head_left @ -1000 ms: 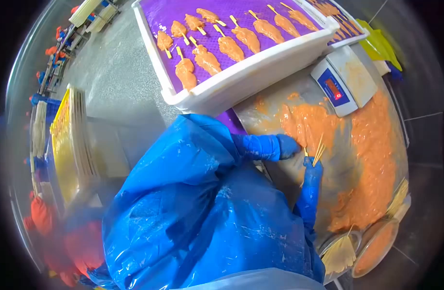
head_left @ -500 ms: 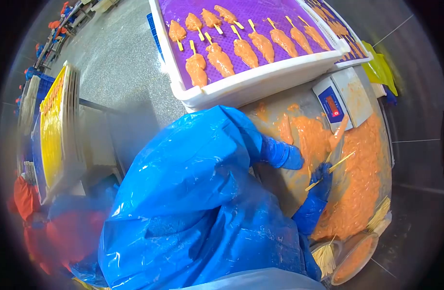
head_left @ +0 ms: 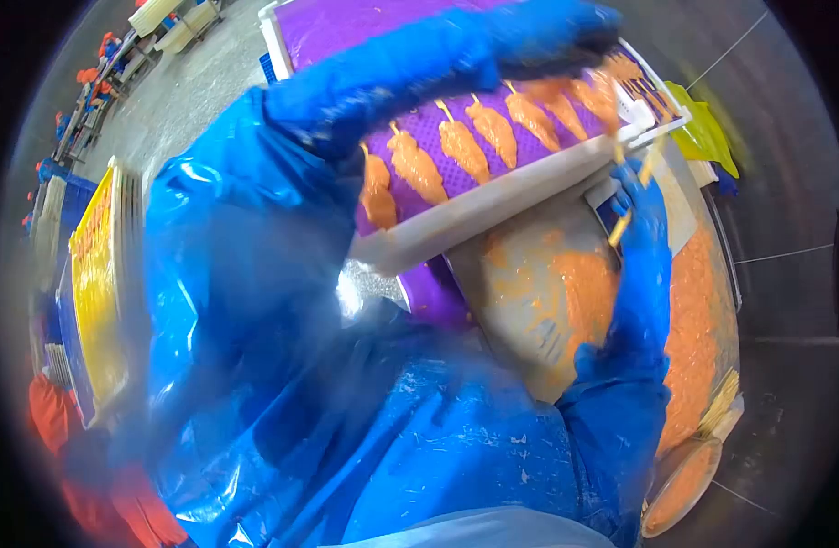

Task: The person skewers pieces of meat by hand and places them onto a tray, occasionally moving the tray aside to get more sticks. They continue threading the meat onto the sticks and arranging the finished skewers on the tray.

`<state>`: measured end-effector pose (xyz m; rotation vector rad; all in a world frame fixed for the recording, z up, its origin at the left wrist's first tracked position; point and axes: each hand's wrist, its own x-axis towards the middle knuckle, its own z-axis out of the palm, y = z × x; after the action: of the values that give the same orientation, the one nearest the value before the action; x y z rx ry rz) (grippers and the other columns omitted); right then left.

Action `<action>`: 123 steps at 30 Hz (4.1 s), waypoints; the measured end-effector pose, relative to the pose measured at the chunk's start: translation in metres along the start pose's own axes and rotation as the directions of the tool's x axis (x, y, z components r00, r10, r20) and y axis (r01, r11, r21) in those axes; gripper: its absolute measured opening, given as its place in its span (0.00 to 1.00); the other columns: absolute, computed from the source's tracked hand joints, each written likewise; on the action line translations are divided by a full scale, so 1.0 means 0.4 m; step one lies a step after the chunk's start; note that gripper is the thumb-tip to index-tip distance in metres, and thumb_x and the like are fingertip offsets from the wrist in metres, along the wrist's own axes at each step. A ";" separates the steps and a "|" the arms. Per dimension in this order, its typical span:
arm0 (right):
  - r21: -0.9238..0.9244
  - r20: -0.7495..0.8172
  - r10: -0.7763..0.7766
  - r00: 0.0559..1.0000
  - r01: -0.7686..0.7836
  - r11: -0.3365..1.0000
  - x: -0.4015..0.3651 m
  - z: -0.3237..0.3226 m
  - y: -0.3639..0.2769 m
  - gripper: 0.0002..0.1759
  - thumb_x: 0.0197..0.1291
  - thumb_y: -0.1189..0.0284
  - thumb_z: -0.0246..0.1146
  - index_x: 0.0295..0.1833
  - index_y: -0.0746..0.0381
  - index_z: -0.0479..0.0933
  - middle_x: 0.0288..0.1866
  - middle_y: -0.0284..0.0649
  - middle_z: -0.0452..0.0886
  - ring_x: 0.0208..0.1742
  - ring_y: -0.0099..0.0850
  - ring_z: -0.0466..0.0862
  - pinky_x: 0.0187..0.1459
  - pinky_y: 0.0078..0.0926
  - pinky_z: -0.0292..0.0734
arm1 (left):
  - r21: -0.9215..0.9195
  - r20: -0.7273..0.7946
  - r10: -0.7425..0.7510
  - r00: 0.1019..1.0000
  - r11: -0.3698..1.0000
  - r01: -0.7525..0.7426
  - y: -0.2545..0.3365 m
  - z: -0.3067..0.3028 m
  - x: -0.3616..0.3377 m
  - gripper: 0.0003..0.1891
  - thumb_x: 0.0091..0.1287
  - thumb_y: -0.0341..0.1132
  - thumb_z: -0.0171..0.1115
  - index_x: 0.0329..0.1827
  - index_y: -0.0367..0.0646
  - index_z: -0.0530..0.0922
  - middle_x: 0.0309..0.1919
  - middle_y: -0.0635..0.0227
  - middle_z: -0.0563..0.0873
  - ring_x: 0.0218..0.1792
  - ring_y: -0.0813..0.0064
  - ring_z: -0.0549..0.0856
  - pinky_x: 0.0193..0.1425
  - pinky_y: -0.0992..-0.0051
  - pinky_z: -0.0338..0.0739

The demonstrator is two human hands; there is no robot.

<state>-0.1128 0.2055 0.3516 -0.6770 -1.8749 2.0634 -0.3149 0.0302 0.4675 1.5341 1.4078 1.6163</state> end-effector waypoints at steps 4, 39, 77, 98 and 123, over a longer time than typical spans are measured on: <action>0.047 0.124 -0.038 0.992 0.032 0.998 0.212 0.159 -0.021 0.20 0.65 0.69 0.64 0.59 0.64 0.74 0.38 0.33 0.80 0.24 0.15 0.67 0.24 0.13 0.63 | -0.249 -0.005 -0.291 0.957 0.927 0.281 -0.022 -0.137 -0.016 0.09 0.73 0.39 0.51 0.36 0.47 0.74 0.28 0.74 0.73 0.29 0.82 0.70 0.34 0.77 0.67; -0.262 -0.535 -0.040 0.844 -0.121 0.957 -0.210 -0.363 0.148 0.22 0.68 0.54 0.59 0.60 0.55 0.80 0.34 0.22 0.73 0.28 0.14 0.66 0.28 0.14 0.57 | 0.752 0.246 -0.214 0.945 0.657 -0.046 -0.205 -0.481 -0.249 0.14 0.65 0.30 0.63 0.54 0.40 0.79 0.51 0.55 0.83 0.56 0.57 0.82 0.62 0.64 0.75; -0.336 -0.736 -0.066 0.674 -0.278 0.900 -0.610 -0.584 0.950 0.12 0.62 0.71 0.64 0.49 0.64 0.82 0.39 0.36 0.85 0.37 0.28 0.82 0.41 0.26 0.77 | 0.666 0.174 -0.336 0.926 0.733 0.141 -0.490 -0.142 0.009 0.29 0.62 0.19 0.54 0.69 0.39 0.70 0.63 0.62 0.79 0.65 0.65 0.76 0.70 0.66 0.69; -0.287 -0.554 0.262 0.790 -0.477 0.830 -0.578 -0.445 0.674 0.08 0.61 0.70 0.66 0.40 0.65 0.79 0.29 0.33 0.79 0.23 0.22 0.73 0.21 0.24 0.64 | 0.652 -0.306 -0.057 0.950 0.715 0.253 -0.023 -0.232 -0.517 0.20 0.75 0.32 0.54 0.69 0.41 0.72 0.66 0.67 0.77 0.66 0.75 0.73 0.72 0.72 0.64; -0.415 -0.032 -0.276 0.961 0.238 0.878 0.381 0.098 -0.029 0.13 0.61 0.68 0.67 0.48 0.64 0.83 0.40 0.34 0.84 0.42 0.26 0.81 0.49 0.28 0.74 | 0.570 -0.588 -0.022 0.809 0.698 0.433 -0.073 -0.173 -0.737 0.15 0.70 0.34 0.54 0.56 0.44 0.82 0.57 0.57 0.82 0.60 0.58 0.80 0.66 0.62 0.71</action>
<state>-0.2641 0.2491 0.3412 -0.5591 -2.2279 1.4667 -0.3166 -0.2423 0.3322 1.1478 2.6525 1.4893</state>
